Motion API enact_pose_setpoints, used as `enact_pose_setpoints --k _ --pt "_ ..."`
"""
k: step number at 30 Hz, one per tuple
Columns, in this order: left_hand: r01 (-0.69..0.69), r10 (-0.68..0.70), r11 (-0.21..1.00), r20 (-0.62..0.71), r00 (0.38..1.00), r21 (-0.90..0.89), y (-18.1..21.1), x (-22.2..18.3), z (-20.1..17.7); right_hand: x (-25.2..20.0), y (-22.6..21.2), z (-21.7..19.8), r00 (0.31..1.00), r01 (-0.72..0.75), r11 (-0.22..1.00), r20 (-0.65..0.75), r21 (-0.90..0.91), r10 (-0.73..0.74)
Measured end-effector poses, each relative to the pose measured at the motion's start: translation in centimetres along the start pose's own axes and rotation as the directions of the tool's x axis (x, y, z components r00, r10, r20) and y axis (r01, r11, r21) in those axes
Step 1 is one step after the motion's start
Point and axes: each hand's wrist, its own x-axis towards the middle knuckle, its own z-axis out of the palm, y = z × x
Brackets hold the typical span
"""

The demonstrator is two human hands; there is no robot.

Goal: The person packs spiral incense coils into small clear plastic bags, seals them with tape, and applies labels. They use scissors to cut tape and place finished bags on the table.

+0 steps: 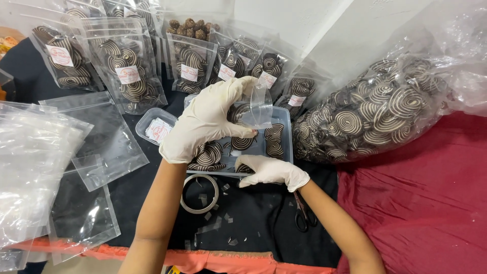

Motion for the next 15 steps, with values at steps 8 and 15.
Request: enact_pose_setpoints --k 8,15 --pt "0.173 -0.169 0.984 0.095 0.981 -0.037 0.9 0.4 -0.6 1.6 4.0 -0.5 0.919 0.247 0.719 0.077 0.650 -0.386" --pt "0.305 -0.302 0.952 0.176 0.937 0.010 1.0 0.8 -0.7 0.4 3.3 -1.7 0.992 0.106 0.308 -0.123 0.945 0.035"
